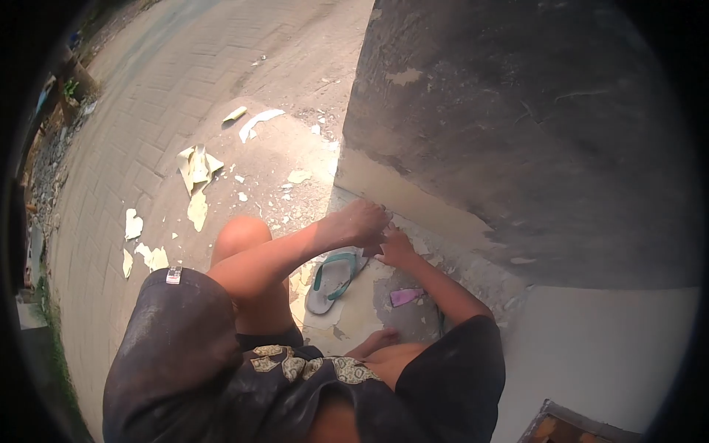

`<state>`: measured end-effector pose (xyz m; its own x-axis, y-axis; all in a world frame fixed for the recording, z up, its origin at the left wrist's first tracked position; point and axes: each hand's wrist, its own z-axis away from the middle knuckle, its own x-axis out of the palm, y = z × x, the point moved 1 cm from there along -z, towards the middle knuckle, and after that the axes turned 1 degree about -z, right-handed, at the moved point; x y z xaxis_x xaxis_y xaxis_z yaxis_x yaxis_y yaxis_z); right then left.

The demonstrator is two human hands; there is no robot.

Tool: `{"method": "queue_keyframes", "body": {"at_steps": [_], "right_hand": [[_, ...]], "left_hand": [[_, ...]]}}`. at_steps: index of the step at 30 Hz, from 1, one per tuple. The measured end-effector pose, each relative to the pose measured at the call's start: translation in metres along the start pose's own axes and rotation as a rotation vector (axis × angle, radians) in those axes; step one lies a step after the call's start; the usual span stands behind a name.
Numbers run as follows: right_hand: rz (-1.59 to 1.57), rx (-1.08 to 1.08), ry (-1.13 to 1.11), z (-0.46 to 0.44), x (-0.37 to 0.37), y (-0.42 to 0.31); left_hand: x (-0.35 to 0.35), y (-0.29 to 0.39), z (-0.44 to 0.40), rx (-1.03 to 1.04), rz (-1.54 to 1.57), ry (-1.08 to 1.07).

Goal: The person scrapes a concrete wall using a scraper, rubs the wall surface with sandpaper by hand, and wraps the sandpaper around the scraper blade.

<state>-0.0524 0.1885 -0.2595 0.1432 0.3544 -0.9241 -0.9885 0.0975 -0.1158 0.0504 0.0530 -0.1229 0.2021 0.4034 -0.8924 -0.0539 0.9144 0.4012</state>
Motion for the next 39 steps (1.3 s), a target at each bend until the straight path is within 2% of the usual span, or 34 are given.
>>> {"method": "queue_keyframes", "body": {"at_steps": [6,10,11,14,15,18,21,22,24,25,27,29,30,31,32,33,34,36,39], "right_hand": [[0.092,-0.068,-0.064,-0.004,0.035,0.016],[-0.034,-0.072,-0.064,-0.006,0.035,0.014],[-0.005,-0.1,-0.041,-0.006,0.034,0.01],[-0.07,-0.056,-0.175,-0.006,0.017,-0.007],[-0.154,-0.054,-0.231,-0.011,0.029,-0.004],[-0.084,-0.065,-0.102,-0.008,0.017,-0.014],[-0.109,-0.01,-0.091,-0.001,0.013,-0.006],[-0.211,0.074,-0.129,0.002,0.01,0.001],[-0.418,0.249,-0.189,0.006,-0.011,0.011],[-0.472,0.32,-0.152,0.012,-0.027,0.02],[-0.58,0.451,-0.067,0.021,-0.112,0.009],[-0.916,0.4,0.139,0.042,-0.172,0.01],[-0.875,0.537,0.173,0.059,-0.206,0.003],[-0.798,0.437,0.279,0.076,-0.238,-0.003],[-0.762,0.634,0.34,0.09,-0.278,-0.032],[-0.61,0.707,0.711,0.106,-0.296,-0.055],[-0.615,0.563,0.906,0.131,-0.303,-0.055],[-0.304,0.489,1.459,0.139,-0.332,-0.096],[0.711,0.514,1.631,0.121,-0.356,-0.101]], "left_hand": [[-0.003,0.001,0.0,0.005,0.004,0.049],[-0.007,0.004,0.002,0.039,0.011,0.083],[-0.021,0.009,0.006,0.001,0.032,-0.005],[-0.012,0.007,0.002,0.033,0.008,0.159],[-0.015,0.007,0.001,0.043,0.035,0.144],[-0.015,0.001,-0.004,0.038,0.107,0.2],[-0.009,-0.013,-0.01,0.061,0.162,0.212],[-0.004,-0.019,-0.014,0.088,0.19,0.233],[-0.005,-0.03,-0.017,0.058,0.179,0.14],[-0.005,-0.036,-0.018,0.044,0.171,0.093],[-0.015,-0.044,-0.011,-0.017,0.188,0.167],[-0.029,-0.051,-0.005,-0.07,0.175,0.206],[-0.036,-0.055,-0.001,-0.092,0.155,0.204],[-0.039,-0.058,0.003,-0.114,0.138,0.196],[-0.04,-0.061,0.005,-0.107,0.12,0.177],[-0.042,-0.062,0.007,-0.1,0.104,0.163],[-0.043,-0.063,0.007,-0.094,0.09,0.153],[-0.036,-0.063,0.001,-0.068,0.209,0.193],[-0.032,-0.057,-0.004,-0.041,0.263,0.23]]}}
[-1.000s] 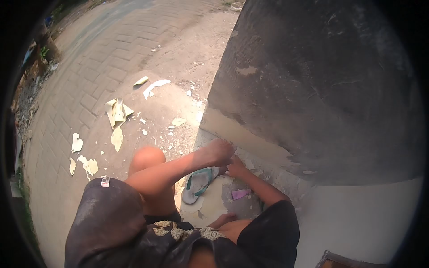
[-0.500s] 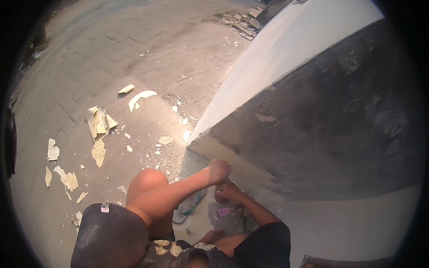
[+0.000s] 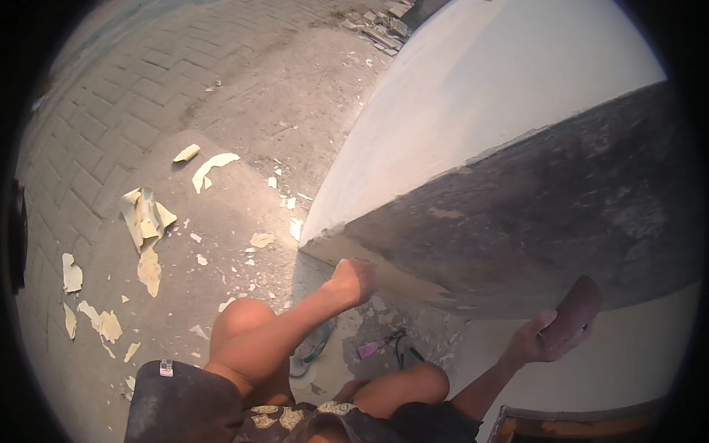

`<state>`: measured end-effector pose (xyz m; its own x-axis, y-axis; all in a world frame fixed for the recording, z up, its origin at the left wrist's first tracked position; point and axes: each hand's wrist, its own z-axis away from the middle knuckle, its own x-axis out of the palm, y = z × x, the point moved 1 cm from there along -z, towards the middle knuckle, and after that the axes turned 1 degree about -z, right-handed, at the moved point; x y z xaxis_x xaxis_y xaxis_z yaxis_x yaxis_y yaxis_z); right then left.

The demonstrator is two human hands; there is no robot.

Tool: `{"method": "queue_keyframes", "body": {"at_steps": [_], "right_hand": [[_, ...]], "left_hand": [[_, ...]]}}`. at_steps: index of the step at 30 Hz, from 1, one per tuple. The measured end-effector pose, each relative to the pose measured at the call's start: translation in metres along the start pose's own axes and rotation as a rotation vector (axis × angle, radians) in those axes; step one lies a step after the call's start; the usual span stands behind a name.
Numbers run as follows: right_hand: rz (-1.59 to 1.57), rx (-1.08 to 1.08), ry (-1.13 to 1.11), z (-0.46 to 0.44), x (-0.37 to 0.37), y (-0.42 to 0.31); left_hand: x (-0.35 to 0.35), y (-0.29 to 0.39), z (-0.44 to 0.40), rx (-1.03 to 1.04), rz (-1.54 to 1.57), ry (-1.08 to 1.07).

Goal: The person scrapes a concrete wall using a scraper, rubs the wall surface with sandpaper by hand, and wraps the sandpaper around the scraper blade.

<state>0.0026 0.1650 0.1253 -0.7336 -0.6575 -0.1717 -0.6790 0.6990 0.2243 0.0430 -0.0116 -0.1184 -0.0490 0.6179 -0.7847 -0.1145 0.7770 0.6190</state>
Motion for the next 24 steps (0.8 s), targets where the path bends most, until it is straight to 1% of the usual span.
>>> {"method": "queue_keyframes", "body": {"at_steps": [3,5,8,10,11,16,20,22,24], "right_hand": [[0.1,-0.019,-0.157,0.019,0.049,0.016],[-0.125,0.019,-0.183,0.039,0.087,0.037],[-0.305,0.02,-0.08,0.034,0.106,0.009],[-0.127,-0.001,-0.11,0.024,0.105,-0.007],[-0.031,-0.01,-0.126,0.019,0.102,-0.011],[-0.032,-0.051,-0.158,0.014,0.11,-0.005],[0.0,-0.044,-0.164,0.018,0.116,-0.005],[0.027,-0.086,-0.153,0.022,0.121,-0.003],[0.033,-0.107,-0.146,0.025,0.123,-0.001]], "left_hand": [[-0.004,0.004,0.005,0.006,-0.001,-0.027],[-0.01,0.005,0.01,0.013,-0.003,-0.025],[-0.019,0.003,0.017,0.002,-0.013,0.021],[-0.02,0.003,0.016,-0.036,-0.025,0.016],[-0.02,0.004,0.016,-0.023,-0.024,0.013],[-0.021,0.005,0.019,0.053,-0.014,0.019],[-0.019,0.004,0.017,0.046,-0.003,-0.007],[-0.025,0.006,0.018,0.007,0.01,-0.029],[-0.022,0.006,0.016,0.03,-0.018,-0.02]]}}
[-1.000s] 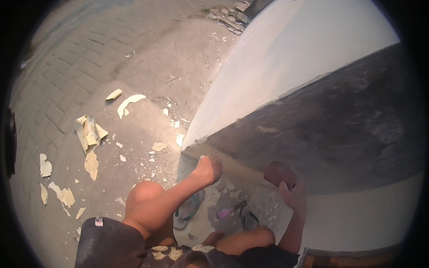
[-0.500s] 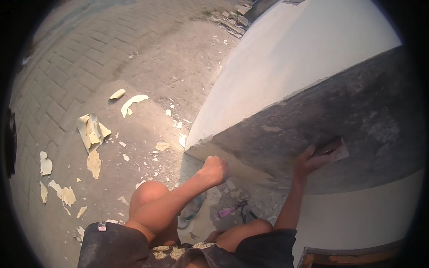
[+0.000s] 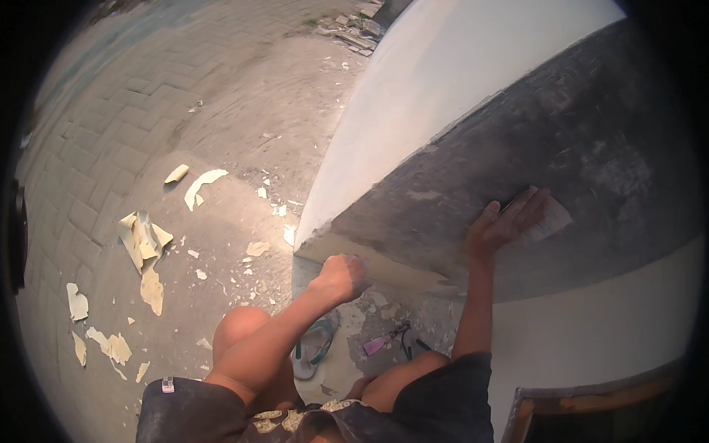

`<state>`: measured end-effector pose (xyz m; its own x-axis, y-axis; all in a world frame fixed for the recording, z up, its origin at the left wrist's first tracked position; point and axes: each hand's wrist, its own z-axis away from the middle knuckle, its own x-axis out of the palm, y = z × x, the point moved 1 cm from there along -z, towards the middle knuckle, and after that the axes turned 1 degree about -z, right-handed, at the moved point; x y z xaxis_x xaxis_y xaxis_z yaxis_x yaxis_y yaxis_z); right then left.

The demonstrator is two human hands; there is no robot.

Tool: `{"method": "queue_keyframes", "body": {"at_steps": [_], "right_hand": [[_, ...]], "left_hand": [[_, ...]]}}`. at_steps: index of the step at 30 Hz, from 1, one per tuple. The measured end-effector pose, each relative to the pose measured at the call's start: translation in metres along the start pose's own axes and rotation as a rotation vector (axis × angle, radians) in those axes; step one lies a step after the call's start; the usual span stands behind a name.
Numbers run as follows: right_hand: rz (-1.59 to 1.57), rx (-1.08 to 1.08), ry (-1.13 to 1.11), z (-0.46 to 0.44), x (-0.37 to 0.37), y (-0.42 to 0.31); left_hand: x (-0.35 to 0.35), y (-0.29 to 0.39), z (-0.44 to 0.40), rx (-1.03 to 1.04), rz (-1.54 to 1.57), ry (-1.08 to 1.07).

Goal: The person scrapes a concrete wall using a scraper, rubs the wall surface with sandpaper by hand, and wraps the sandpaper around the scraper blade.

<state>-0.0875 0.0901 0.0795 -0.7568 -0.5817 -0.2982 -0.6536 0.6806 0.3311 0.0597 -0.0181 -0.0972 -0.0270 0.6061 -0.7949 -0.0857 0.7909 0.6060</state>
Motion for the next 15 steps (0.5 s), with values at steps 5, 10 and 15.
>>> {"method": "queue_keyframes", "body": {"at_steps": [5,10,15], "right_hand": [[-0.011,0.002,-0.016,0.0015,-0.0007,0.0001],[-0.035,-0.022,0.0,0.0023,0.0035,0.0046],[-0.036,-0.01,-0.014,0.003,0.0032,0.0055]], "left_hand": [[-0.0025,0.0007,0.0003,0.009,-0.026,-0.043],[-0.0018,0.0015,-0.0023,-0.022,-0.043,-0.073],[0.0013,0.0032,-0.0029,-0.032,-0.038,-0.05]]}}
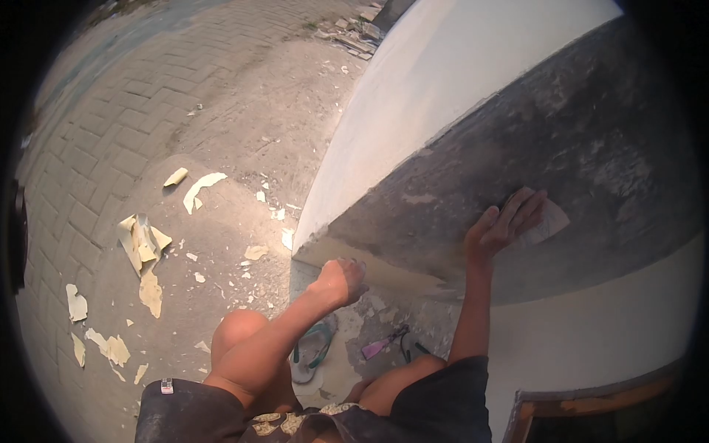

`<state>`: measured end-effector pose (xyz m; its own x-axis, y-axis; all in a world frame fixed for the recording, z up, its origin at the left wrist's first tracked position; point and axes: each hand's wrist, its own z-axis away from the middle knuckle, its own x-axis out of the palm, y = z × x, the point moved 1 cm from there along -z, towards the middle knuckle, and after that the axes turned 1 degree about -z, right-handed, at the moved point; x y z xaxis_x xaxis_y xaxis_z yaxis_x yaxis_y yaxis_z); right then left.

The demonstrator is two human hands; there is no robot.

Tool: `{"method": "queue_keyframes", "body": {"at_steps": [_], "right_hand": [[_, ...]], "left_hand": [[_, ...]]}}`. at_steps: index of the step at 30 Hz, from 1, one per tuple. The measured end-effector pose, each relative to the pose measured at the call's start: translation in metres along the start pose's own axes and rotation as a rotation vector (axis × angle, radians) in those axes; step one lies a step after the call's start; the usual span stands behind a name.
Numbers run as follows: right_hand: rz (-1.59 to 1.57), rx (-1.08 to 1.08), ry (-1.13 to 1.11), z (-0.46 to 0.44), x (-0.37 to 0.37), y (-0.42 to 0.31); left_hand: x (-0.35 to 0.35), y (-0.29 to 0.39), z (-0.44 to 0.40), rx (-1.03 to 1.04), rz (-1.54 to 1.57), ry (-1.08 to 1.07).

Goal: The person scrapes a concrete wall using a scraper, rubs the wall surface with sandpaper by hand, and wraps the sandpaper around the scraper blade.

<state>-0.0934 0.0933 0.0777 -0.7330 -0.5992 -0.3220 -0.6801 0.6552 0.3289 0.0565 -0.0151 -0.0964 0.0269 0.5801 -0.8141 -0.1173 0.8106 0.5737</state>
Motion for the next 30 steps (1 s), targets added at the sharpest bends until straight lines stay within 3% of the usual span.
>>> {"method": "queue_keyframes", "body": {"at_steps": [17,20,22,24,26,30], "right_hand": [[0.088,-0.092,0.035,-0.002,-0.002,-0.003],[-0.073,-0.125,-0.014,0.013,-0.02,-0.016],[-0.21,-0.265,-0.078,0.036,-0.037,-0.049],[-0.511,-0.36,-0.227,0.069,-0.041,-0.087],[-0.607,-0.547,-0.477,0.102,-0.04,-0.104],[-0.734,-0.405,-0.499,0.104,-0.038,-0.122]], "left_hand": [[-0.001,0.005,-0.004,0.014,0.024,-0.001],[0.0,0.005,-0.007,-0.012,0.031,0.035],[0.007,0.003,-0.009,-0.03,0.04,0.07],[-0.001,0.003,-0.006,-0.052,0.022,0.067],[-0.006,0.0,-0.003,-0.048,0.044,0.093],[-0.008,-0.004,-0.002,-0.062,0.11,0.177]]}}
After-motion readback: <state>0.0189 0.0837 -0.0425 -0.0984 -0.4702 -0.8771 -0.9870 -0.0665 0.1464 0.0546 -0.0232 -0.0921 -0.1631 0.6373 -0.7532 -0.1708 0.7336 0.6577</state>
